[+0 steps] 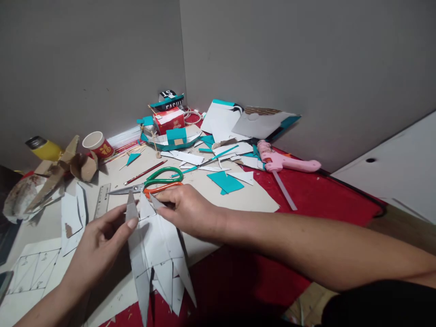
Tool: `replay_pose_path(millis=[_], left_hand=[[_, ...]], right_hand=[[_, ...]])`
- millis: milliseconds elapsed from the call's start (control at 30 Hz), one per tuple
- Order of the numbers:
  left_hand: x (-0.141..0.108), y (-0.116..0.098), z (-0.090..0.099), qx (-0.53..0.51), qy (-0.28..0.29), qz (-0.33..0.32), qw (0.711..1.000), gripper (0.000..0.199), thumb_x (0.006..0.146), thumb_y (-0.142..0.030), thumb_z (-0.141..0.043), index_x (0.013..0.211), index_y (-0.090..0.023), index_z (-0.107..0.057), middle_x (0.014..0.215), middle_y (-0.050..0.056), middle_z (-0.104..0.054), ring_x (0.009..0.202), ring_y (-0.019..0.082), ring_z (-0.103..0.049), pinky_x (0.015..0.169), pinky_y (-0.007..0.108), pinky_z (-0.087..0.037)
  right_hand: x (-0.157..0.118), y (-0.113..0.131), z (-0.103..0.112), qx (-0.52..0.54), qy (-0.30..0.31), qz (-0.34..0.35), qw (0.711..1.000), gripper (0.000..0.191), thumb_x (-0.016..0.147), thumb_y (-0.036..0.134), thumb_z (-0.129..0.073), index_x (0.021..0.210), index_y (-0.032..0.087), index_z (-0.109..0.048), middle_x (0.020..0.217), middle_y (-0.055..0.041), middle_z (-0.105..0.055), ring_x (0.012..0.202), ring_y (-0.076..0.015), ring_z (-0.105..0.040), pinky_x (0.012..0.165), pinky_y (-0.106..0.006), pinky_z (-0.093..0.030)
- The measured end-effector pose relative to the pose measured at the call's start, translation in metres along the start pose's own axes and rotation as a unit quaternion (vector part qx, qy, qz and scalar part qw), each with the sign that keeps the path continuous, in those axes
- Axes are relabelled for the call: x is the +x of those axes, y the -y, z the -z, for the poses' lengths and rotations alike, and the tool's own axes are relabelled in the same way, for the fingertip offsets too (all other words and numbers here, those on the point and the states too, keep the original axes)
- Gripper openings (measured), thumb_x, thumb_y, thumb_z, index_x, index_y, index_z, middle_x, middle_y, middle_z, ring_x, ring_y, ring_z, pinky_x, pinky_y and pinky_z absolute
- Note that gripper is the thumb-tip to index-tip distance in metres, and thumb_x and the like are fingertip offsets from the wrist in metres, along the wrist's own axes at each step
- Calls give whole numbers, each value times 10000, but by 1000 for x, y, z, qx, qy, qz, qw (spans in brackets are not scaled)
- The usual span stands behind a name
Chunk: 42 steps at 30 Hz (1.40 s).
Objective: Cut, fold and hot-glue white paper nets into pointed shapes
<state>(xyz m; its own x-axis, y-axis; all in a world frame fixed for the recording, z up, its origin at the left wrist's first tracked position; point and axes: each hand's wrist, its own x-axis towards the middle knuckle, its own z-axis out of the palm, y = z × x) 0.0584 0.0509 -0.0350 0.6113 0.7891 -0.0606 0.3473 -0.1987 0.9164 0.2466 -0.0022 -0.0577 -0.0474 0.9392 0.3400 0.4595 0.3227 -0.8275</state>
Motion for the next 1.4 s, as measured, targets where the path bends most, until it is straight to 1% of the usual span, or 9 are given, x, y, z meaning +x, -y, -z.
replay_pose_path(millis=[100, 233, 300, 467, 633, 833, 967, 1100, 1400], left_hand=[[0, 3, 2, 21, 60, 19, 998, 348, 858, -321, -575, 1179, -201, -633, 1070, 33, -717, 927, 197, -655, 793, 290, -523], [-3, 10, 2, 58, 65, -4, 996, 304, 895, -322, -515, 1150, -218, -644, 1014, 9, -719, 860, 172, -632, 787, 285, -490], [-4, 11, 1, 71, 74, -18, 995, 294, 901, -322, -503, 1138, -225, -647, 1002, 3, -715, 827, 164, -620, 786, 284, -482], [-4, 8, -1, 76, 86, -7, 993, 279, 897, -316, -497, 1102, -219, -660, 949, 3, -713, 731, 155, -597, 732, 284, -478], [-2, 12, -5, 79, 83, 9, 993, 268, 894, -306, -489, 1048, -198, -680, 853, 8, -701, 739, 172, -597, 695, 282, -471], [-3, 11, -7, 72, 75, 18, 994, 301, 894, -342, -495, 1087, -183, -662, 789, 16, -682, 741, 189, -608, 668, 290, -487], [-3, 10, -6, 90, -9, -73, 993, 317, 875, -303, -550, 1172, -214, -615, 955, 25, -701, 835, 177, -626, 713, 267, -488], [-2, 15, -4, 138, -72, -154, 976, 211, 866, -250, -568, 1040, -206, -679, 910, 22, -711, 754, 147, -620, 663, 239, -478], [-3, 16, -2, 150, -25, -129, 980, 298, 916, -233, -486, 1176, -237, -633, 1090, 25, -706, 953, 181, -644, 804, 268, -494]], right_hand=[[1, 1, 1, 42, 3, -34, 999, 162, 788, 67, -536, 655, 147, -584, 669, 40, -573, 639, -96, -504, 609, -199, -389], [0, 0, 1, 130, 72, -77, 986, 117, 804, 113, -549, 847, 143, -654, 799, 9, -639, 724, -125, -568, 631, -210, -432], [-1, 0, 1, 118, 80, -75, 987, 91, 809, 152, -568, 825, 131, -656, 754, 6, -621, 695, -124, -560, 611, -210, -426], [-5, -7, -4, 43, 37, 34, 998, 181, 823, 180, -569, 648, 139, -583, 646, 10, -551, 598, -100, -521, 559, -202, -408], [-9, -15, -10, -32, 28, 144, 989, 115, 851, 136, -519, 825, 142, -630, 810, -69, -662, 764, -153, -615, 696, -253, -476], [-6, -6, -6, 13, 59, 35, 998, 223, 824, 149, -537, 606, 155, -492, 613, 32, -465, 566, -90, -466, 542, -198, -364], [-5, -1, -6, 57, 75, -23, 995, 234, 792, 157, -562, 590, 159, -443, 598, 53, -411, 562, -80, -404, 535, -192, -326], [-5, 3, -5, 64, 102, -76, 990, 164, 801, 186, -559, 656, 153, -491, 597, 63, -396, 546, -75, -367, 516, -189, -305], [-4, 4, 1, 19, 95, -32, 995, 182, 888, 178, -448, 946, 124, -611, 594, 57, -414, 512, -87, -371, 485, -202, -317]])
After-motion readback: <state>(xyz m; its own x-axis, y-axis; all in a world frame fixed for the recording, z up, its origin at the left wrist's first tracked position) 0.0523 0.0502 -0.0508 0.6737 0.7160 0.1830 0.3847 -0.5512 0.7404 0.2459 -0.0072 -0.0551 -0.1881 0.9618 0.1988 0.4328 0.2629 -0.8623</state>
